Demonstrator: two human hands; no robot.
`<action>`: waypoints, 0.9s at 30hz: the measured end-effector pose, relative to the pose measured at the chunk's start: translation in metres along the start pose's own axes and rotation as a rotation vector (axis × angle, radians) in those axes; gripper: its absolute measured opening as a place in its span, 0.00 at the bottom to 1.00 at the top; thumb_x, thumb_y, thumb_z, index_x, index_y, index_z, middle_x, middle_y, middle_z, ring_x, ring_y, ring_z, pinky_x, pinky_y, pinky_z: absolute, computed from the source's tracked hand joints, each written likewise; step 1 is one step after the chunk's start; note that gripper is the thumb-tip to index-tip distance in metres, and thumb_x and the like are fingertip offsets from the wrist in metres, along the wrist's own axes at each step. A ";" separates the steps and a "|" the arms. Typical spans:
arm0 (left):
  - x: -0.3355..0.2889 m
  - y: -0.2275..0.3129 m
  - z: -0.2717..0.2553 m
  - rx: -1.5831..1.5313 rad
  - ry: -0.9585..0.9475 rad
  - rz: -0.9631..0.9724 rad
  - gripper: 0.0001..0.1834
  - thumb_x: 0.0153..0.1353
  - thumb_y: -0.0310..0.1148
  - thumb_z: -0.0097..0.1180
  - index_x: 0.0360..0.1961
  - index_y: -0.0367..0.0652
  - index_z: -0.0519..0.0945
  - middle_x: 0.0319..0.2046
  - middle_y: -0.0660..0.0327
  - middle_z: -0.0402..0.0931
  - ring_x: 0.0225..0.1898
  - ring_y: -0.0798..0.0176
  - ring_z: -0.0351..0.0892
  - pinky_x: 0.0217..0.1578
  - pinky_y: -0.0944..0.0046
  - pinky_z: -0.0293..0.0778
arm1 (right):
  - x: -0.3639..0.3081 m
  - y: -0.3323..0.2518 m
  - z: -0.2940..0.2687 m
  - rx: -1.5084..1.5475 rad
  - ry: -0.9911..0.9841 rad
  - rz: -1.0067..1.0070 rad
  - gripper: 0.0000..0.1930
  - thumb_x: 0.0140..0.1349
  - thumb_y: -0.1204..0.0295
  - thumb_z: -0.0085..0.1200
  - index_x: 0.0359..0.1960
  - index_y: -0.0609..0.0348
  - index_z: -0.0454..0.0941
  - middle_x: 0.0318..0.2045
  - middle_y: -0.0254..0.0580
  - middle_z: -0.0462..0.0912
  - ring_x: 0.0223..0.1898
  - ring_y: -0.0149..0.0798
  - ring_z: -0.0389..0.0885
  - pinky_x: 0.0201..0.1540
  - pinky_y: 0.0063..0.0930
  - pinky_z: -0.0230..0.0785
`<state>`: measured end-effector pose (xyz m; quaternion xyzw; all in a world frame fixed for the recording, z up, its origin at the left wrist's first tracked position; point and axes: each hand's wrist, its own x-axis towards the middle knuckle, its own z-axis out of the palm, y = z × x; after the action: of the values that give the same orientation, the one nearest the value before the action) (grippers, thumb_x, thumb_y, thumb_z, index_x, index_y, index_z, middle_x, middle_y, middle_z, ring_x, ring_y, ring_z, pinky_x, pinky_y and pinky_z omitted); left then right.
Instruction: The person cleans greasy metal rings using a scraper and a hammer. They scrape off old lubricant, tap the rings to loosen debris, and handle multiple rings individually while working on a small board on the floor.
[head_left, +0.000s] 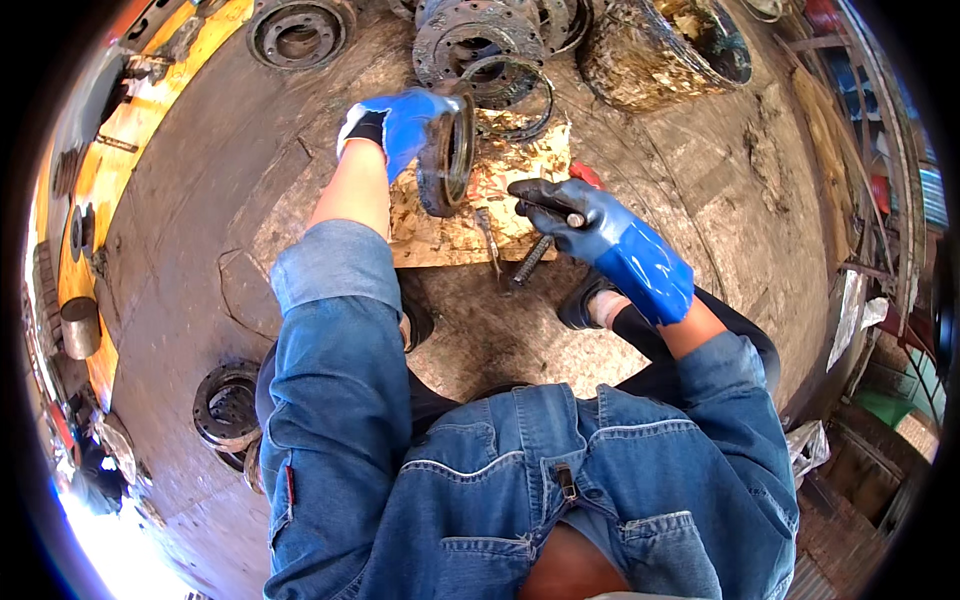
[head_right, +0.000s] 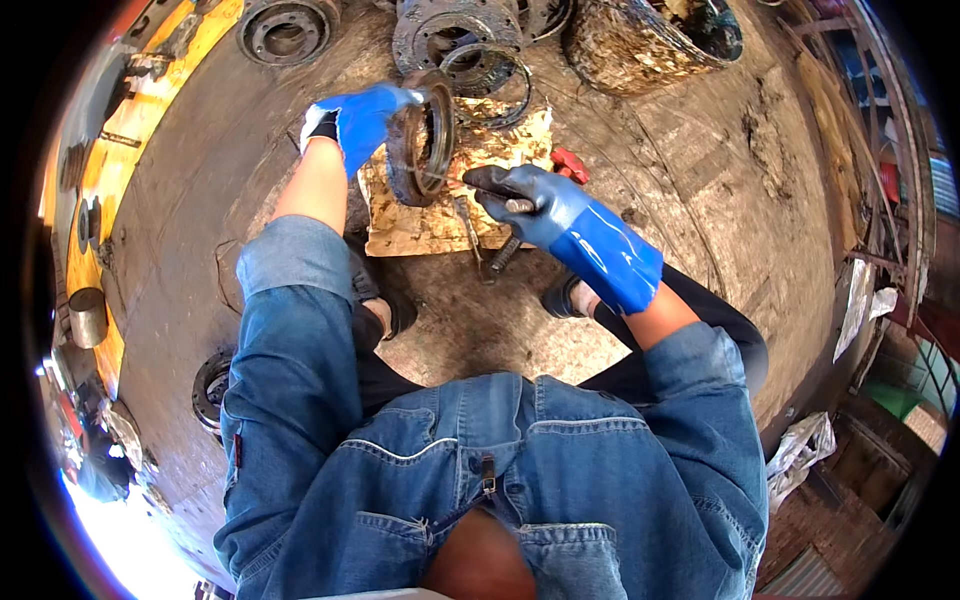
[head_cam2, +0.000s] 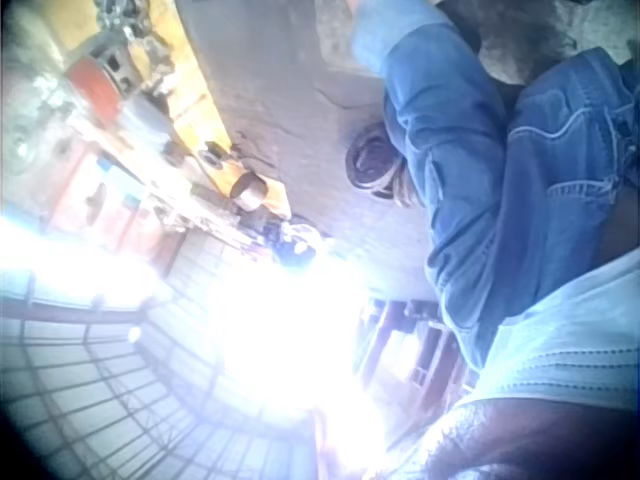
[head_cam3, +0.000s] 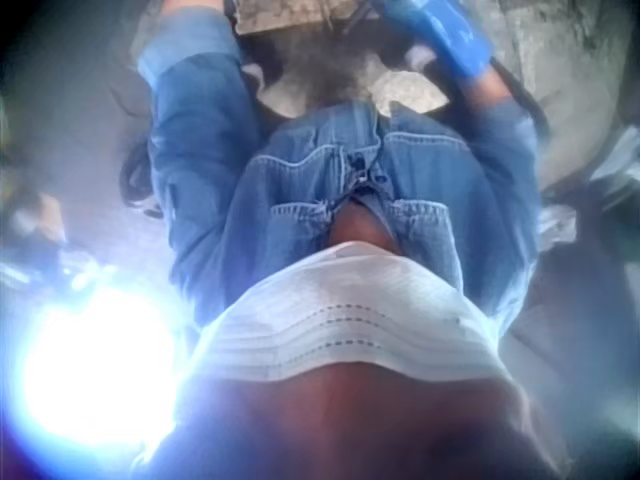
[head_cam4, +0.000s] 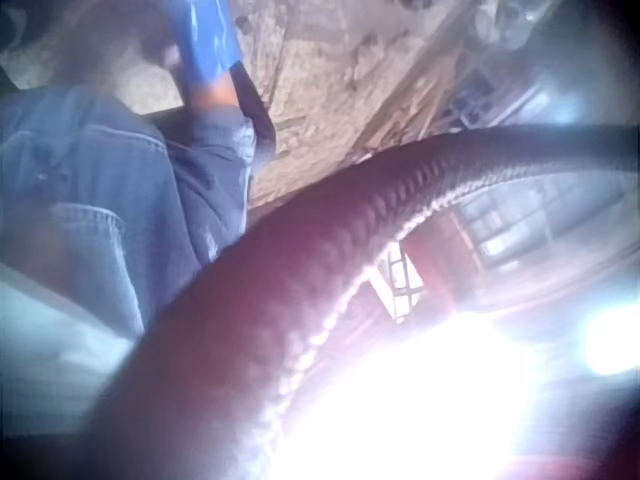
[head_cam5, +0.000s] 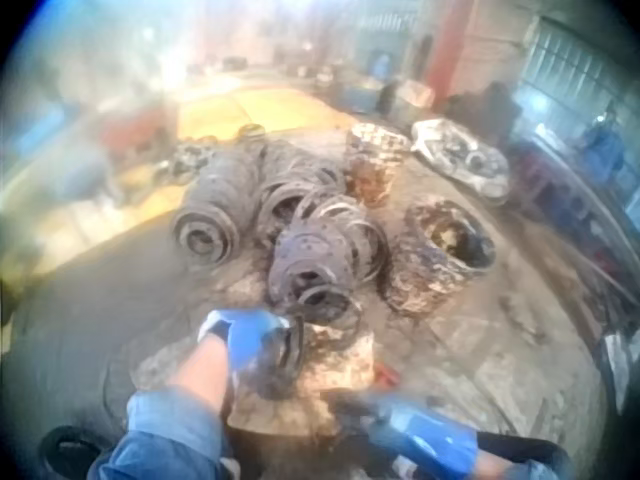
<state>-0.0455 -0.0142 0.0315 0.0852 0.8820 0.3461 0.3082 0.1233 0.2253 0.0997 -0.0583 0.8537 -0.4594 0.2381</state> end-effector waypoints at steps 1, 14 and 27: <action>0.000 0.008 0.001 0.005 -0.005 -0.006 0.26 0.61 0.52 0.50 0.57 0.50 0.75 0.55 0.53 0.73 0.51 0.55 0.74 0.52 0.59 0.68 | 0.006 0.013 0.005 0.016 0.052 -0.033 0.17 0.66 0.65 0.53 0.56 0.50 0.75 0.33 0.31 0.82 0.26 0.24 0.71 0.29 0.21 0.66; -0.009 0.020 0.005 -0.105 0.086 0.019 0.25 0.59 0.52 0.50 0.52 0.51 0.79 0.52 0.52 0.76 0.49 0.58 0.76 0.50 0.61 0.69 | 0.016 0.073 0.026 0.142 -0.111 0.168 0.12 0.62 0.67 0.54 0.46 0.54 0.80 0.32 0.35 0.84 0.32 0.27 0.77 0.36 0.23 0.70; -0.018 0.036 -0.012 0.111 0.102 -0.160 0.27 0.55 0.54 0.53 0.53 0.52 0.78 0.52 0.54 0.76 0.51 0.58 0.76 0.52 0.62 0.69 | 0.019 0.055 -0.006 0.190 0.038 0.118 0.13 0.64 0.64 0.55 0.45 0.57 0.81 0.34 0.35 0.85 0.36 0.27 0.79 0.39 0.23 0.70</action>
<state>-0.0408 -0.0006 0.0715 0.0137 0.9185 0.2748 0.2842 0.1104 0.2555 0.0515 0.0238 0.8126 -0.5246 0.2529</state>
